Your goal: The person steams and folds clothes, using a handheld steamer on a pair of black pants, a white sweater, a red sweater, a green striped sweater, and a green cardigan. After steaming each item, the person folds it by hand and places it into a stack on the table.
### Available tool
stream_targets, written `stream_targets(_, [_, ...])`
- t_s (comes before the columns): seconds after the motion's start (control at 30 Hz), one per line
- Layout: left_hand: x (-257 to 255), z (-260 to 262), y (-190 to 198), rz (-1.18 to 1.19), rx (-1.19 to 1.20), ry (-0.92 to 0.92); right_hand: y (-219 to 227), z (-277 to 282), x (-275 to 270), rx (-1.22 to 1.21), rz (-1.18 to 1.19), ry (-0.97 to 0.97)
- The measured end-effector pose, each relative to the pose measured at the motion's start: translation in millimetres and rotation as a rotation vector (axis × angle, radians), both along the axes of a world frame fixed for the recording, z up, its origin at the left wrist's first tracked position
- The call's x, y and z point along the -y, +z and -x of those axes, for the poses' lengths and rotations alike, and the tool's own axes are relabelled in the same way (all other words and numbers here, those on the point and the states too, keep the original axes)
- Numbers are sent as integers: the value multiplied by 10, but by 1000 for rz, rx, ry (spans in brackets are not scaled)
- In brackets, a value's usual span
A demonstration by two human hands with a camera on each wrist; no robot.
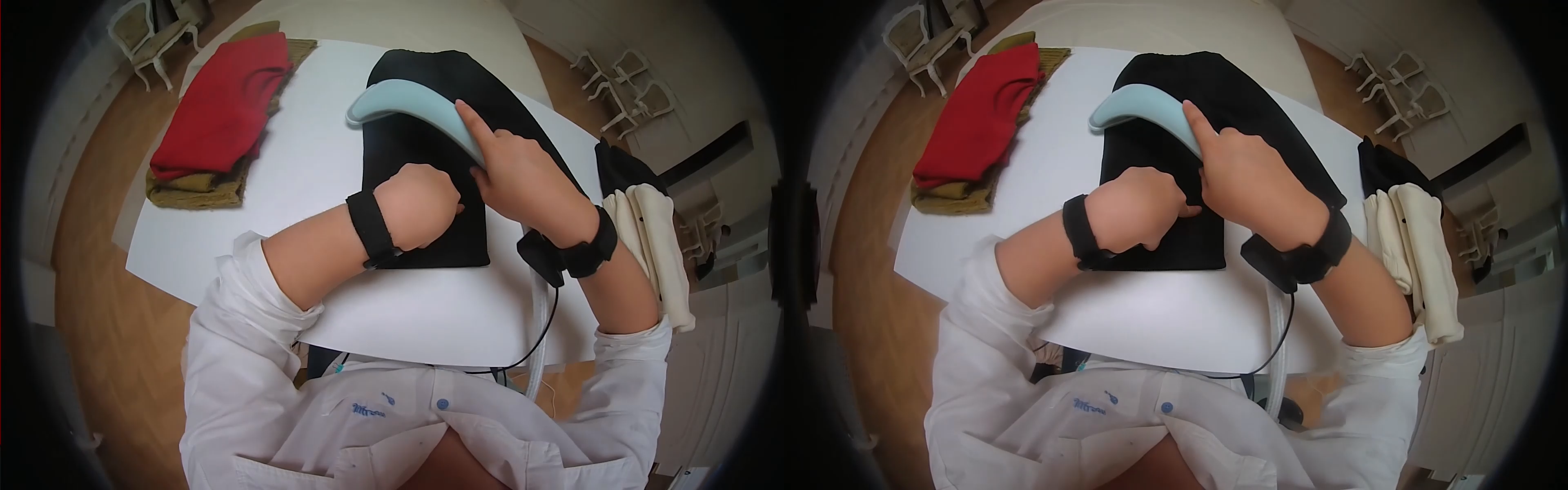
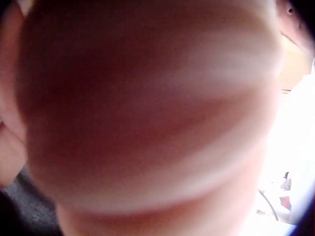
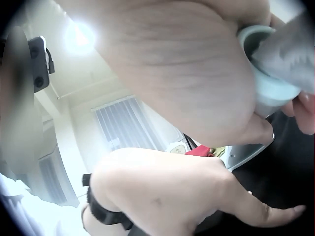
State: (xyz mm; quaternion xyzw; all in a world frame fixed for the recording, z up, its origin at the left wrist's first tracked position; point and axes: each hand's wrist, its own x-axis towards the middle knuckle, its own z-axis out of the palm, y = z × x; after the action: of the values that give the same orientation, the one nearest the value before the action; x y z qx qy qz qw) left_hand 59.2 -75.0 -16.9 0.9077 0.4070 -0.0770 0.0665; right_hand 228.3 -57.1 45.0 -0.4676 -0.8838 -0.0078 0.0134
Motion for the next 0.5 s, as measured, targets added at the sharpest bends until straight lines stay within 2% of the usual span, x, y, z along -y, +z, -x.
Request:
stream_targets(0.23, [3,31,-6,-33,75,2,-324,147,-656,-26,-173,-16])
stream_targets(0.4, [6,116,97,3,102,34,-287,-64,-438,-24,-135,6])
stream_targets(0.47, [-51,329,101,-181,310,-29,-202,-178,-215,-27,-81,-3])
stream_targets(0.5, [-21,464,240,-290,488,-65,-165,-227,-81,-31,-83,-7])
